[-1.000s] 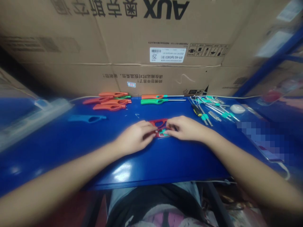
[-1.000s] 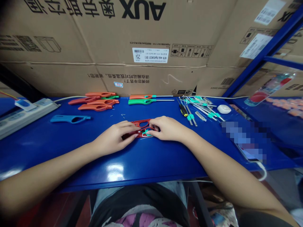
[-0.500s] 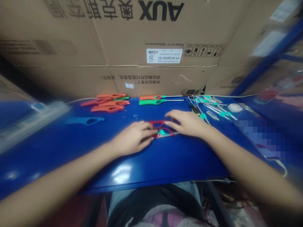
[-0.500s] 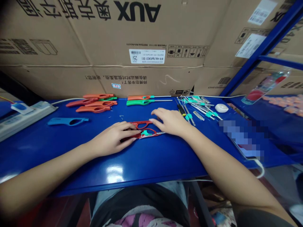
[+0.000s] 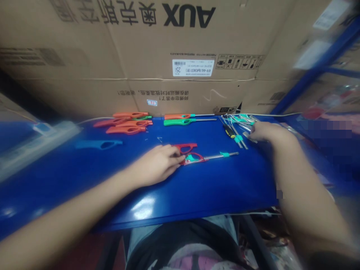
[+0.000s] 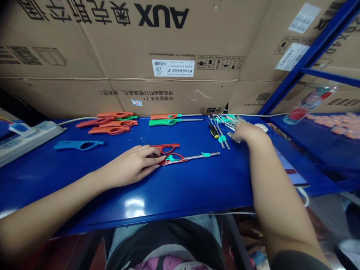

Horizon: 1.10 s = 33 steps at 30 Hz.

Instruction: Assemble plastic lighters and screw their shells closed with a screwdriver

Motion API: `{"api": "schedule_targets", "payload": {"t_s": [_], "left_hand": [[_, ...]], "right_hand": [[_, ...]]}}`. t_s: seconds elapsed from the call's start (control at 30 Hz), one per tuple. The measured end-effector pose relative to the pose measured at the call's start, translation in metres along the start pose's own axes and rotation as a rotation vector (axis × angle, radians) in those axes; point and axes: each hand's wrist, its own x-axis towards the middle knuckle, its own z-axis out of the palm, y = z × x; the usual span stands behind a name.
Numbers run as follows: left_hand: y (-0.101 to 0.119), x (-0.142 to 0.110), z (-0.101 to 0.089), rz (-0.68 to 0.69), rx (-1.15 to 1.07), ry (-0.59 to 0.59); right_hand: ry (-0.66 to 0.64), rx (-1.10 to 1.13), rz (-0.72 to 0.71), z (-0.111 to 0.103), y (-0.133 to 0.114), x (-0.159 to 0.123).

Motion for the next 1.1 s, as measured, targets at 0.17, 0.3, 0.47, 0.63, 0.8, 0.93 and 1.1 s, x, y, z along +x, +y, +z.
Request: {"api": "schedule_targets", "payload": {"t_s": [0.17, 0.3, 0.47, 0.63, 0.8, 0.93, 1.1], "left_hand": [[-0.002, -0.001, 0.002, -0.008, -0.049, 0.003], [-0.005, -0.001, 0.003, -0.018, -0.124, 0.02], [-0.003, -0.001, 0.007, -0.057, -0.216, 0.085], [0.004, 0.002, 0.01, -0.163, -0.351, 0.301], [0.007, 0.005, 0.012, -0.073, -0.365, 0.348], [0.005, 0.004, 0.019, -0.044, -0.402, 0.327], [0.003, 0.005, 0.024, -0.082, -0.456, 0.319]], "right_hand": [[-0.018, -0.018, -0.018, 0.007, 0.002, 0.011], [0.096, 0.018, -0.049, 0.002, -0.004, 0.002], [0.397, 0.265, -0.359, 0.003, -0.038, -0.024], [0.379, 0.63, -0.749, 0.018, -0.094, -0.067], [0.347, 0.668, -1.04, 0.036, -0.127, -0.099], [0.393, 0.631, -1.129, 0.045, -0.133, -0.098], [0.388, 0.584, -1.113, 0.043, -0.129, -0.09]]}}
